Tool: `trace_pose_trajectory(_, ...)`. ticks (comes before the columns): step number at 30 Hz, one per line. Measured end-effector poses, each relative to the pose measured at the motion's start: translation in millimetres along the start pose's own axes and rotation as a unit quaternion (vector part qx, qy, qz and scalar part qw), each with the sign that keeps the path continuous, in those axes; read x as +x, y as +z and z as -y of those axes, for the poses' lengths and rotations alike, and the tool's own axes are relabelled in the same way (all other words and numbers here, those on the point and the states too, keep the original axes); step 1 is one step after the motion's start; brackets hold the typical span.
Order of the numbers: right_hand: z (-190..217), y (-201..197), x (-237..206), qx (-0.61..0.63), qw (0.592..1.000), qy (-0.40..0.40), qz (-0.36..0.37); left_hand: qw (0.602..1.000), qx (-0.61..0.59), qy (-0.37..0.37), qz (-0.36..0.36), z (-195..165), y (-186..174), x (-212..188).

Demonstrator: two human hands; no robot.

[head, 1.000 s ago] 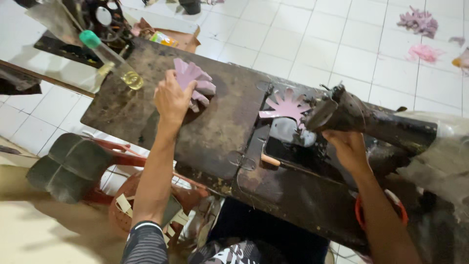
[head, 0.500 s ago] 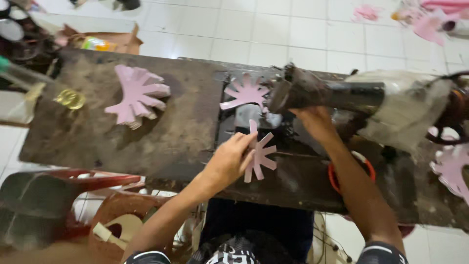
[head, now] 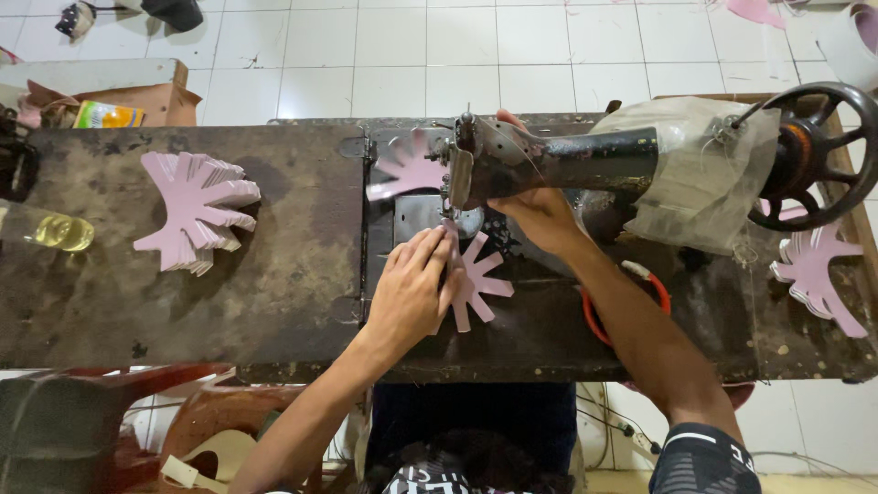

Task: The person sits at an industrial sewing machine and stitches pink cutout decorative pieces one at a time, guiding each piece under the needle. They trim threads with scissors and place finished pieces onto a growing stack beside the machine.

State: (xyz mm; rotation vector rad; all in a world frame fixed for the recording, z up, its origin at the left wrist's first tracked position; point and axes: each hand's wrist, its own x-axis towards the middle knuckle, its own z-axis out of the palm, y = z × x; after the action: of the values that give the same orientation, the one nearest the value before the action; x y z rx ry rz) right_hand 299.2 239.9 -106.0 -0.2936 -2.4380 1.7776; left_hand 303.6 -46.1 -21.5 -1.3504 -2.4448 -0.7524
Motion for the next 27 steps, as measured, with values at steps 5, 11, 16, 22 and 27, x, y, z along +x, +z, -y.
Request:
trace_pose_trajectory(5,-3.6,2.9,3.0,0.072,0.997,-0.028,0.005,1.0,0.001,0.0,0.005,1.1,2.3,4.7)
trace_pose_trajectory(11,12.8,0.1,-1.4,-0.042,0.995,0.088,0.01,1.0,-0.008,0.009,0.018,3.4,-0.6,6.6)
trace_pose_trajectory(16,21.2,3.0,-2.8,0.138,0.988,-0.047,0.042,1.0,-0.007,0.004,0.024,2.8,0.7,7.8)
trace_pose_trajectory(22,52.6,2.2,-12.2,0.04,0.997,-0.014,0.058,0.999,-0.002,-0.015,0.036,3.8,0.5,11.5)
trace_pose_trajectory(27,98.9,-24.5,-33.3,-0.453,0.881,0.007,0.137,0.998,-0.032,-0.036,0.05,3.3,-4.5,17.0)
